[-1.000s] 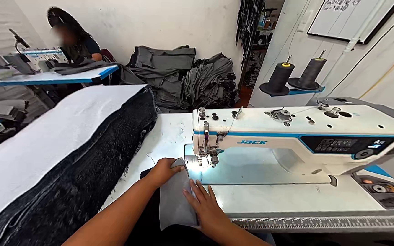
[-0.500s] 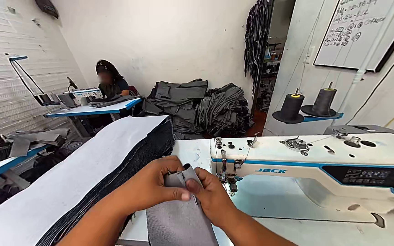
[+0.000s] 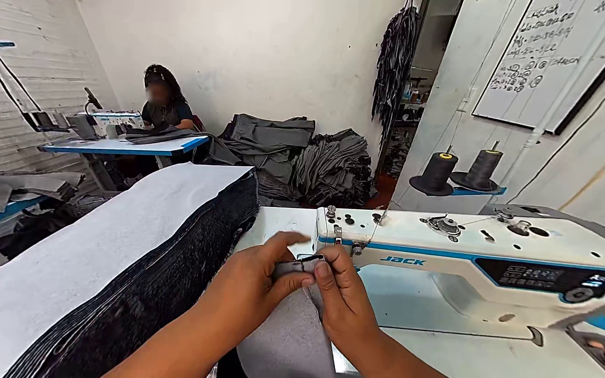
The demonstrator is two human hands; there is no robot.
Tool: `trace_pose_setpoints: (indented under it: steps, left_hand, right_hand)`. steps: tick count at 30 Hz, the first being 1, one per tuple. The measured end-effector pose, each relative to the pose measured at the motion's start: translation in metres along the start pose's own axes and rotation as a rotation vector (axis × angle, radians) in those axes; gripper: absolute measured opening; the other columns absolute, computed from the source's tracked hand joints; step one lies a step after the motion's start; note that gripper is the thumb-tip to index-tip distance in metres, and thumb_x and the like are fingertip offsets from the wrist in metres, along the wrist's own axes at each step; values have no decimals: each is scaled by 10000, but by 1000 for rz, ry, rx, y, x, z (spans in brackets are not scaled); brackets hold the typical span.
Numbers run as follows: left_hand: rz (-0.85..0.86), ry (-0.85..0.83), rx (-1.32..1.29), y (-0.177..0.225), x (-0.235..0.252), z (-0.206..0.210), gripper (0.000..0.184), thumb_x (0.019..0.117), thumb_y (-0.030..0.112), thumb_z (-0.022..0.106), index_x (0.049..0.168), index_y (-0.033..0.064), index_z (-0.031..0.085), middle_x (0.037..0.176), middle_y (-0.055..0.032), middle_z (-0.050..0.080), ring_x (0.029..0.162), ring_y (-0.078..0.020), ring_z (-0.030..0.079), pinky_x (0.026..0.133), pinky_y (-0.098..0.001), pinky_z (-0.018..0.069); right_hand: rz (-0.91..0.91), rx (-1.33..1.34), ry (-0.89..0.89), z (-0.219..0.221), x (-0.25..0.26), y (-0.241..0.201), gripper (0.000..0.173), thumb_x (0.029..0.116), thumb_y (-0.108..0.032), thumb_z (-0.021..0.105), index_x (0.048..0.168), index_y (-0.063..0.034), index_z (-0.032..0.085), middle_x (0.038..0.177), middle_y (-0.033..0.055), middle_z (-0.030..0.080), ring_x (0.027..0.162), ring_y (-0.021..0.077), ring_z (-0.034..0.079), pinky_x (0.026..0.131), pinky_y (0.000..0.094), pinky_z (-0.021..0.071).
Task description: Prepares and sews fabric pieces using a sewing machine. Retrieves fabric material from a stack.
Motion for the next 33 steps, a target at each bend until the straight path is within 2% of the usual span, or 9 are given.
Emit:
trace_pose_setpoints:
  steps: [5, 7, 9, 12, 16, 20, 24, 27, 33]
  left_hand:
    - [-73, -27, 201, 2, -3, 8, 357, 997, 447, 546, 865, 152, 698, 658, 62, 585, 581, -41, 572, 526, -227, 472]
    - [-113, -127, 255, -10, 9, 6, 296, 985, 337, 622, 857, 81, 700, 659, -31, 605, 586, -179, 619, 533, -390, 515]
    - [-323, -370, 318, -38, 28, 10, 282, 1028, 256, 636, 969, -10, 710, 811, -186, 686, 784, -372, 693, 716, -590, 540]
    - [-580, -758, 424, -96, 19, 54, 354, 1075, 312, 547, 1155, 0, 692, 1111, -255, 701, 1092, -453, 668, 922, -668, 495]
    - [-657, -952, 167, -104, -43, 137, 413, 1070, 336, 550, 1215, -32, 670, 1241, -250, 672, 1215, -422, 616, 1067, -629, 411]
    - [-690, -830, 49, -94, -55, 174, 439, 1036, 408, 601, 1185, 7, 698, 1203, -173, 688, 1194, -322, 613, 1087, -513, 393]
    - [-564, -774, 62, -113, -44, 189, 403, 1071, 347, 534, 1159, -9, 701, 1191, -178, 694, 1193, -325, 619, 1074, -502, 409]
    - [-481, -793, 88, -126, -38, 195, 392, 1075, 327, 514, 1142, -16, 691, 1179, -178, 693, 1183, -324, 623, 1060, -506, 411]
    - [-482, -827, 110, -131, -29, 193, 389, 1079, 325, 518, 1171, -11, 693, 1177, -178, 693, 1196, -321, 616, 1082, -505, 396]
  right_hand:
    - [22, -114, 91, 4, -2, 9, 113, 1075, -175, 497, 988, -107, 523, 747, -80, 545, 676, -71, 544, 665, 100, 478]
    - [218, -188, 5, -1, 0, 13, 147, 1042, -145, 551, 1156, -65, 505, 705, -47, 606, 626, -8, 592, 627, 179, 515]
    - [587, -206, -262, -6, -7, 23, 360, 1051, -137, 540, 1380, -25, 448, 802, 58, 663, 704, 106, 637, 709, 314, 545]
    - [892, -49, -593, -1, -67, 54, 309, 1030, -88, 503, 1315, 26, 538, 1021, 140, 634, 826, 158, 597, 783, 360, 510]
    - [1070, -76, -882, -20, -127, 61, 265, 1028, -79, 525, 1244, 67, 575, 1073, 220, 642, 921, 269, 622, 844, 459, 499]
    - [773, -724, -769, -47, -117, 69, 294, 995, -269, 627, 1129, -28, 728, 1155, 193, 698, 1119, 394, 648, 959, 600, 482]
    - [729, -841, -760, -58, -105, 104, 536, 996, -483, 599, 1438, -179, 592, 1624, 8, 420, 1562, 350, 224, 1197, 717, 58]
    - [764, -884, -731, -59, -100, 118, 775, 934, -615, 615, 1565, -200, 445, 1632, -16, 406, 1572, 345, 192, 1198, 720, 18]
    - [836, -915, -793, -57, -88, 123, 776, 941, -666, 565, 1568, -225, 443, 1664, -44, 341, 1585, 335, 133, 1189, 724, -13]
Point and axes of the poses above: each hand's wrist, its own x-axis towards the middle knuckle, its own z-axis out of the palm, y = z × x, the point moved 1 cm from there along x, towards the middle knuckle
